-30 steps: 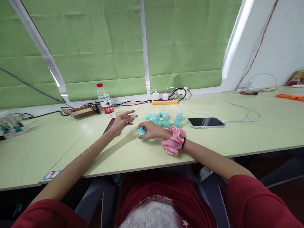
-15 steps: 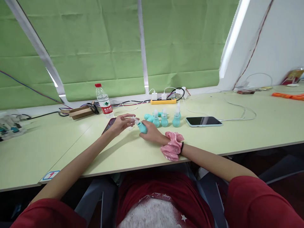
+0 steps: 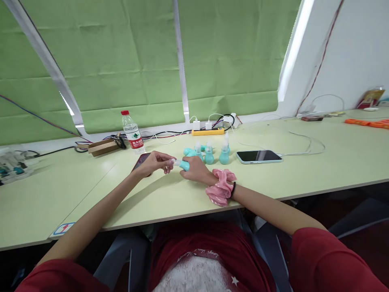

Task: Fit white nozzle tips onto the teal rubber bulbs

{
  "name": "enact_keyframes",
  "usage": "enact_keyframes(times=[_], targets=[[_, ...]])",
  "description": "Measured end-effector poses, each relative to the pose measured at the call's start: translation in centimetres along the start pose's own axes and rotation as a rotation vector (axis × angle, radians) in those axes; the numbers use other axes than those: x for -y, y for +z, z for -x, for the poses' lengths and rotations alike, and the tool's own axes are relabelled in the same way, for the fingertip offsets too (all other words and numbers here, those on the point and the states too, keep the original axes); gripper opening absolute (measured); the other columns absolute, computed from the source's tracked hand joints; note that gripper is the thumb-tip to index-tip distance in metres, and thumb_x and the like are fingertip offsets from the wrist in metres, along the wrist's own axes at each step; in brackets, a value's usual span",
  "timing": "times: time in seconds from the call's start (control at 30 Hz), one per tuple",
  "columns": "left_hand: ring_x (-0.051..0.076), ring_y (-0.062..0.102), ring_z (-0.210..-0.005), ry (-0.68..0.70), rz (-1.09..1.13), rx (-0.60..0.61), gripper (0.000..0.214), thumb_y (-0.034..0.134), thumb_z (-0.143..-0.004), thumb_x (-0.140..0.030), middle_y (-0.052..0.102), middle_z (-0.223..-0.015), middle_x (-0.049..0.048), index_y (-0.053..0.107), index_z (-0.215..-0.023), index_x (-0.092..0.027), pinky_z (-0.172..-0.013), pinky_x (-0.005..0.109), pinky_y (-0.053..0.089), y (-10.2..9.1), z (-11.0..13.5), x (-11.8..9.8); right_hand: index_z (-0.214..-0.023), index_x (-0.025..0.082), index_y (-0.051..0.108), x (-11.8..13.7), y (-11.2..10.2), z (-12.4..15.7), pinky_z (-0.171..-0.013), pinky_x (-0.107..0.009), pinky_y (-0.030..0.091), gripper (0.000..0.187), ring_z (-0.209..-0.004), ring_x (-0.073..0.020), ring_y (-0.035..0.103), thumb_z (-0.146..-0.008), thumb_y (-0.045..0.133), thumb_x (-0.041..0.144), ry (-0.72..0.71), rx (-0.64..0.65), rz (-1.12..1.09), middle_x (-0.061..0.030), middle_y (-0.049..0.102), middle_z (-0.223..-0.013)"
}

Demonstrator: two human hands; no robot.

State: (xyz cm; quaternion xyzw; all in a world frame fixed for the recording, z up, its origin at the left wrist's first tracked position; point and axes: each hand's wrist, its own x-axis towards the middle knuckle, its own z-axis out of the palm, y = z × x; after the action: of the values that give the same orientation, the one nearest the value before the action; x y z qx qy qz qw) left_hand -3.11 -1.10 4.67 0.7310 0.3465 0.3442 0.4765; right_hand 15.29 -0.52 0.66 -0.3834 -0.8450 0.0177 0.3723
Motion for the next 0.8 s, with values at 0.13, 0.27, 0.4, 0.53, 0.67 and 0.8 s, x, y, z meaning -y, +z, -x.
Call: enact_keyframes(times=[0.13, 0.27, 0.4, 0.53, 0.67, 0.8], targets=[[0.008, 0.049, -0.043, 0.025, -0.084, 0.022, 0.041, 0.067, -0.058, -0.035, 0.057, -0.053, 0.0022, 0.064, -0.089, -0.008, -0.044, 0.021, 0.044, 0.4, 0.1, -0.2, -0.070, 0.014, 0.054, -0.3, 0.0, 0.1, -0.055, -0.024, 0.031, 0.013, -0.060, -0.0152, 0.050, -0.062, 0.046, 0.020, -0.033, 0.035, 0.179, -0.0046, 0.057, -0.064], [0.006, 0.044, -0.038, 0.070, -0.195, -0.034, 0.038, 0.065, -0.060, -0.036, 0.052, -0.045, -0.0002, 0.065, -0.086, -0.008, -0.038, 0.019, 0.038, 1.1, 0.0, -0.2, -0.079, 0.012, 0.055, -0.3, -0.2, 0.1, -0.055, -0.027, 0.032, 0.018, -0.066, -0.0201, 0.053, -0.065, 0.045, 0.019, -0.052, 0.076, 0.314, -0.0114, 0.060, -0.075], [0.007, 0.045, -0.038, 0.110, -0.196, -0.087, 0.037, 0.064, -0.061, -0.037, 0.053, -0.044, 0.0007, 0.066, -0.084, -0.008, -0.040, 0.020, 0.039, 1.9, 0.0, -0.2, -0.066, 0.014, 0.054, -0.1, -0.5, -0.2, -0.052, -0.025, 0.031, 0.010, -0.057, -0.0156, 0.050, -0.063, 0.046, 0.017, -0.002, 0.071, 0.166, -0.0060, 0.057, -0.062], [0.008, 0.047, -0.039, 0.146, -0.164, -0.116, 0.039, 0.064, -0.060, -0.038, 0.055, -0.046, 0.0022, 0.066, -0.084, -0.008, -0.042, 0.021, 0.041, 2.1, -0.1, -0.2, -0.054, 0.015, 0.049, -0.3, -0.9, -0.6, -0.045, -0.021, 0.028, 0.006, -0.047, -0.0086, 0.040, -0.059, 0.048, 0.019, 0.096, 0.115, -0.147, 0.0026, 0.044, -0.048], [0.008, 0.046, -0.040, 0.153, -0.191, -0.097, 0.040, 0.064, -0.061, -0.038, 0.055, -0.047, 0.0022, 0.065, -0.087, -0.008, -0.042, 0.021, 0.041, 2.2, 0.1, -0.3, -0.060, 0.016, 0.049, -0.6, -1.3, -0.8, -0.036, -0.019, 0.024, 0.006, -0.036, -0.0055, 0.035, -0.058, 0.049, 0.021, 0.301, 0.389, -0.502, 0.0051, 0.040, -0.045], [0.008, 0.046, -0.040, 0.148, -0.192, -0.062, 0.040, 0.064, -0.061, -0.037, 0.054, -0.047, 0.0021, 0.065, -0.087, -0.007, -0.043, 0.021, 0.040, 2.2, 0.2, -0.6, -0.058, 0.015, 0.047, -0.3, -2.1, -0.7, -0.031, -0.018, 0.019, 0.008, -0.033, -0.0045, 0.033, -0.057, 0.052, 0.021, 0.382, 0.555, -0.685, 0.0044, 0.041, -0.045]])
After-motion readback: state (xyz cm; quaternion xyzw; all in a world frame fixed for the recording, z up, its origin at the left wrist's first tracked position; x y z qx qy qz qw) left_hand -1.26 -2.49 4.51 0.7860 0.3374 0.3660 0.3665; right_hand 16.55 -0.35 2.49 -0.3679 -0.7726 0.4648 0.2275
